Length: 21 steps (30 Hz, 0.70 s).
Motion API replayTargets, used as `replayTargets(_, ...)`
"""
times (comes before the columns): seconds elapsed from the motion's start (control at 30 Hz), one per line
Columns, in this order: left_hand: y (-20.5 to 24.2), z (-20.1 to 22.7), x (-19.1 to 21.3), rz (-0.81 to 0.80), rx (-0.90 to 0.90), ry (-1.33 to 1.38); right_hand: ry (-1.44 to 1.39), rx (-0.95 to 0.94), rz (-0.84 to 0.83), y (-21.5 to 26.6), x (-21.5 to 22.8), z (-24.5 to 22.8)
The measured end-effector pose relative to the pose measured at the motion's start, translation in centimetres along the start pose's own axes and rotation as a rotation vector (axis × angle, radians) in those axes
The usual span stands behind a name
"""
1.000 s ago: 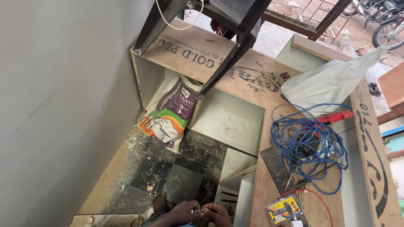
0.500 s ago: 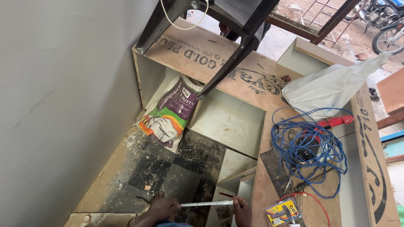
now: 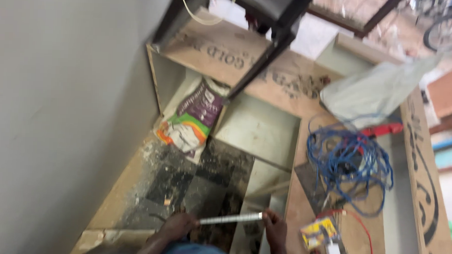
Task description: The recorder uses a measuring tape and pencil to mark dimensions on various wooden furniture components and panels in a workshop.
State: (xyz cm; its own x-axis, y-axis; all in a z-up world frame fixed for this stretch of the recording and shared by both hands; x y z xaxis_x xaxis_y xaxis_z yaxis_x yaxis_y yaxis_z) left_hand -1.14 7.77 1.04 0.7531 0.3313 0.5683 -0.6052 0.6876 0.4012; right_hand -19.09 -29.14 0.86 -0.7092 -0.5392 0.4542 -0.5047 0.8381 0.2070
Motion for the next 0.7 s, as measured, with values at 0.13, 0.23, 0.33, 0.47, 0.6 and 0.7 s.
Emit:
replayTargets(0.13,-1.9,-0.1,-0.5,0.084,-0.016,-0.044,0.153,0.118,0.028,1.0,1.2,-5.8)
replayTargets(0.23,-5.1,-1.2,-2.4,0.157,-0.174,0.143,0.215,0.141,0.024,-2.3,2.1,-5.4)
replayTargets(0.33,-6.2,0.4,-3.0,0.062,-0.189,0.03,0.332,0.105,0.059,-2.0,3.9,-5.9)
replayTargets(0.47,-11.4,4.6,-2.2,0.153,-0.237,-0.014,0.397,0.243,0.205,-3.5,5.0,-11.5)
replayTargets(0.6,-19.5,5.5,-4.9,0.021,-0.195,-0.031,0.451,0.301,0.378,-5.3,4.3,-14.0)
replayTargets(0.7,-25.4,5.1,-7.6,0.018,-0.162,-0.053,0.486,0.399,0.402,-8.2,3.6,-11.3)
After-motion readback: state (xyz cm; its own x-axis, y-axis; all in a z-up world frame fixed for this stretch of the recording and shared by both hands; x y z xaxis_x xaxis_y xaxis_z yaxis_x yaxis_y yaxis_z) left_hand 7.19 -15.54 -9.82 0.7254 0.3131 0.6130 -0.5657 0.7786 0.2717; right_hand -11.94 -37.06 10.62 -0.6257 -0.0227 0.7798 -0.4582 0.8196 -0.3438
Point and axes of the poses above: each hand's wrist, its own y-axis away from the middle knuckle, its own x-axis out of the back of the hand, z = x × y, the point moved 2 cm from there along -y, towards the middle knuckle, and after that the axes turned 9 degrees about z, right-handed, at the moved point
